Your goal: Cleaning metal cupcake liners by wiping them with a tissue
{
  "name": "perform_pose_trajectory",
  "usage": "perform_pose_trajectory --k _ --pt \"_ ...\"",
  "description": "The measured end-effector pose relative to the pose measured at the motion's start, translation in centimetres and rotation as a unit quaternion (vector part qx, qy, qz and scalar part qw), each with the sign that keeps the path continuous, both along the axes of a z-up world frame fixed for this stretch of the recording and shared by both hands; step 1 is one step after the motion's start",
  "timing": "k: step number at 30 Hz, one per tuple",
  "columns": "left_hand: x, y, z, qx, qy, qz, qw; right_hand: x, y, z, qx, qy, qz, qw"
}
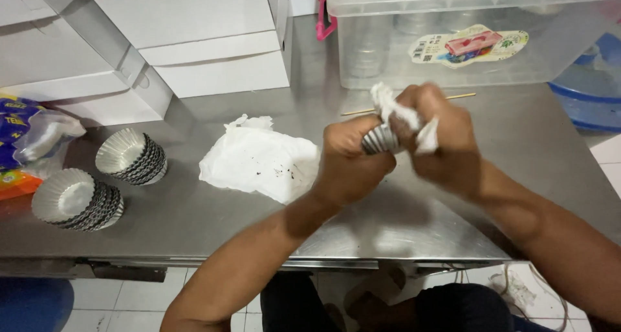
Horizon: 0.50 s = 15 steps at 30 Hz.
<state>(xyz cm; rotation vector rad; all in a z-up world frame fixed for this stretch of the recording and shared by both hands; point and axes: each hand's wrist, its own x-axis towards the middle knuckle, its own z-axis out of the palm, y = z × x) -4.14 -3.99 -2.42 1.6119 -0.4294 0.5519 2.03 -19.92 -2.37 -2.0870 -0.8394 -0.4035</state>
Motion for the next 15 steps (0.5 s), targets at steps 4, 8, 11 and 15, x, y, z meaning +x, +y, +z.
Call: perform_pose_trajectory --k 4,8,11,15 --pt "-0.3 -0.2 1.2 0.002 0.0 -0.004 1.0 0.3 -0.8 2.1 0.124 -0.009 0.075 0.989" --pt "-0.2 -0.1 1.2 0.03 0.081 0.058 0.995 -0.1 -1.9 3.4 0.213 -0.041 0.175 0.96" --pt "-0.2 -0.1 1.4 -0.021 0.145 0.06 0.987 -1.6 -1.0 5.2 0.142 -0.119 0.224 0.957" --pt "0.3 0.2 0.3 -0.01 0.076 0.075 0.994 -0.8 0.1 2.3 0.092 -0.108 0.257 0.956"
